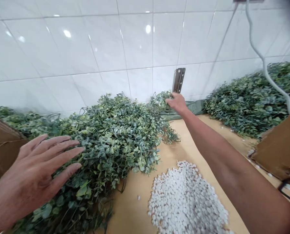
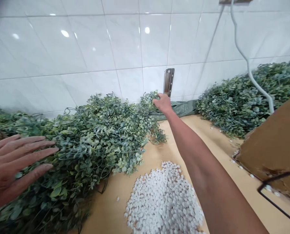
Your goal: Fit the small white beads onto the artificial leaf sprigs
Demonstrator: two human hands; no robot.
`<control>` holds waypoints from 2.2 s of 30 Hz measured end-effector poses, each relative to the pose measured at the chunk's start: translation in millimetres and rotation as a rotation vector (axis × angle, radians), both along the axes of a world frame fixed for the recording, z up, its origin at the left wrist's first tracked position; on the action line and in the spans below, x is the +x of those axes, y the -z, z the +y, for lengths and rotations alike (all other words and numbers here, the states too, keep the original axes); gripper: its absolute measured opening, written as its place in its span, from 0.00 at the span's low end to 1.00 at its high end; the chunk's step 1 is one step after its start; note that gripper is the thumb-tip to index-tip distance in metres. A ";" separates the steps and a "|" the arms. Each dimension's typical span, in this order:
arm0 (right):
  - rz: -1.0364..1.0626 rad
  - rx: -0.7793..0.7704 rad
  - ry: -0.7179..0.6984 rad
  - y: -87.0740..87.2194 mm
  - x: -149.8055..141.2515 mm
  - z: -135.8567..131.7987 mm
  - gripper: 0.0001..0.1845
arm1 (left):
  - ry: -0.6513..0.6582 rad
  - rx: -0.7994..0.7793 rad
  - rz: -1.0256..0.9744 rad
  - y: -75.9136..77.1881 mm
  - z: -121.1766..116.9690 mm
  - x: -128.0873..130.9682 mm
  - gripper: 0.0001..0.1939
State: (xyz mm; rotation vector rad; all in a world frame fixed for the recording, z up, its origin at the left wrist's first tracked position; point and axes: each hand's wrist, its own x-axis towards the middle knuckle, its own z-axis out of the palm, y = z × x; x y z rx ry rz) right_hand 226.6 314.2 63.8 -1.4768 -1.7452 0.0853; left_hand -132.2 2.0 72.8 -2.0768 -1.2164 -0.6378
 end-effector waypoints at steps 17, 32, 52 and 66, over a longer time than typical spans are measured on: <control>0.135 0.539 -0.948 -47.3 -123.4 -229.1 0.09 | -0.223 0.189 -0.304 -4.1 -114.2 40.4 0.09; -0.719 0.338 -1.124 48.4 -105.7 -305.8 0.25 | -0.126 -0.186 0.098 128.4 -138.0 56.0 0.21; -0.512 -0.475 -0.037 66.5 57.3 -135.3 0.12 | -0.017 -0.185 -0.104 123.4 -157.9 60.9 0.39; -0.044 -0.519 -0.377 47.8 89.6 -184.7 0.19 | 0.038 0.022 0.063 124.5 -175.0 50.4 0.46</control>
